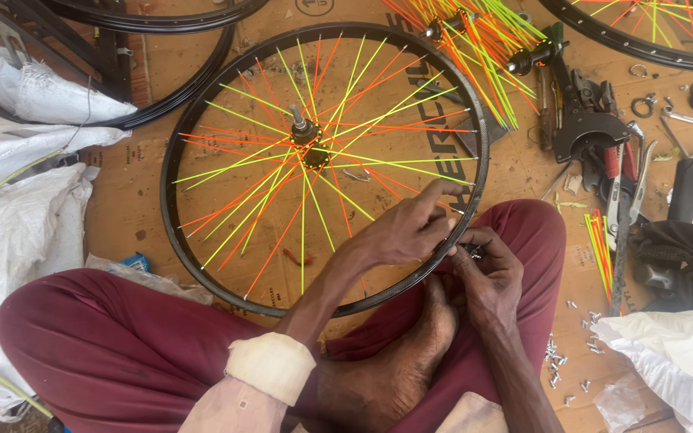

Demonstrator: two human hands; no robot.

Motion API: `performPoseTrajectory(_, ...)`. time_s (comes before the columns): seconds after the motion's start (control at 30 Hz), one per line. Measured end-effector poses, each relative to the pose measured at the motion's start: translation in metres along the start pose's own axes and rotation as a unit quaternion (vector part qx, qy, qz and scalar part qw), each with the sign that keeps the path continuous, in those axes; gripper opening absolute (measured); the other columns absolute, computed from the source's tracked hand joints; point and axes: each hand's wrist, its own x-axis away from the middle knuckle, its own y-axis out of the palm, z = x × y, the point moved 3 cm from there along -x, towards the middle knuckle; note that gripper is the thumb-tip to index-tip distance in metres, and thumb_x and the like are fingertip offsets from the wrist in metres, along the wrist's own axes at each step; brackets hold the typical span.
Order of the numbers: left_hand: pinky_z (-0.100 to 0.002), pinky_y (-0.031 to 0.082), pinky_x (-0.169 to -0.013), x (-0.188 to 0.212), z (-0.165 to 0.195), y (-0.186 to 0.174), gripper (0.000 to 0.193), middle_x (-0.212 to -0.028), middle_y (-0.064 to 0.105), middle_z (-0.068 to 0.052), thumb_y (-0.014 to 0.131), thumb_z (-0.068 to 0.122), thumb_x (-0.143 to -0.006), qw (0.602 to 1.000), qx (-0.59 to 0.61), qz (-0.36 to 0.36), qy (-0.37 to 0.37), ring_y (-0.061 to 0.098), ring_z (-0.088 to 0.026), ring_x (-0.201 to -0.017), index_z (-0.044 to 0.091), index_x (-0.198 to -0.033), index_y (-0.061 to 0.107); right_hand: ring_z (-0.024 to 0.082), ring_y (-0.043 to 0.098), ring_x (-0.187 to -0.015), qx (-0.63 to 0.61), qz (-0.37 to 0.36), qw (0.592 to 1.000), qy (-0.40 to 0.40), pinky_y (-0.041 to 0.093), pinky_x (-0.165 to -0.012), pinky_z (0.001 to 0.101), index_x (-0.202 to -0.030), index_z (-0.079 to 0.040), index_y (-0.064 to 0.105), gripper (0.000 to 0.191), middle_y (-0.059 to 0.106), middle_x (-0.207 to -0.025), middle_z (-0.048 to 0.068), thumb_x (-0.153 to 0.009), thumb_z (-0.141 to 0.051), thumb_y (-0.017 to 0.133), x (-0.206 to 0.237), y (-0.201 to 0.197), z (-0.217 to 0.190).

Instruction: The person inserts colorful spokes into a bicycle rim and hub, then secures them by hand-tightening nipples. The process is repeated for multiple spokes around the wheel.

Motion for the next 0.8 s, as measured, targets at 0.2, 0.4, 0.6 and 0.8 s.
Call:
performPoseTrajectory(0.2, -0.04, 0.055, -0.082, 0.0016, -0.0031, -0.0001, 0.053, -0.088, 0.075, -0.014, 0.051, 0.016, -0.098, 0.999, -0.015, 0.011, -0.027, 0.072, -0.023, -0.084, 0.005, -0.147, 0.036, 0.006, 0.06, -0.083, 0.005, 0.013, 1.0, 0.008, 0.049, -0.07, 0.0206, -0.108, 0.002, 0.068, 0.013, 0.067, -0.099, 0.002, -0.096, 0.0, 0.072, -0.0004, -0.0001, 0.0023)
performPoseTrajectory(0.4, -0.04, 0.057, -0.082, 0.002, 0.0036, -0.0014, 0.058, -0.092, 0.074, -0.015, 0.049, 0.01, -0.094, 0.998, 0.053, -0.021, -0.014, 0.072, -0.023, -0.085, 0.003, -0.149, 0.032, 0.005, 0.064, -0.09, -0.024, 0.005, 1.0, -0.019, 0.052, -0.077, 0.0199, -0.107, 0.001, 0.067, 0.012, 0.067, -0.102, 0.002, -0.095, 0.0, 0.071, 0.0005, 0.0019, 0.0)
performPoseTrajectory(0.6, -0.041, 0.056, -0.077, 0.0016, 0.0046, -0.0034, 0.057, -0.086, 0.072, -0.016, 0.051, 0.011, -0.095, 1.0, 0.001, -0.008, -0.03, 0.07, -0.024, -0.08, 0.004, -0.149, 0.036, 0.006, 0.061, -0.086, -0.004, 0.009, 1.0, -0.005, 0.05, -0.073, 0.0203, -0.109, 0.003, 0.067, 0.013, 0.067, -0.102, 0.003, -0.096, 0.002, 0.07, -0.0002, 0.0007, 0.0001)
performPoseTrajectory(0.8, -0.039, 0.056, -0.082, 0.0027, -0.0006, 0.0001, 0.051, -0.089, 0.073, -0.012, 0.049, 0.013, -0.099, 1.0, -0.015, 0.02, 0.001, 0.071, -0.019, -0.086, 0.005, -0.149, 0.04, 0.006, 0.064, -0.089, -0.009, 0.005, 1.0, -0.015, 0.053, -0.076, 0.0199, -0.108, 0.002, 0.067, 0.012, 0.066, -0.103, 0.003, -0.096, 0.001, 0.069, 0.0008, 0.0034, -0.0036)
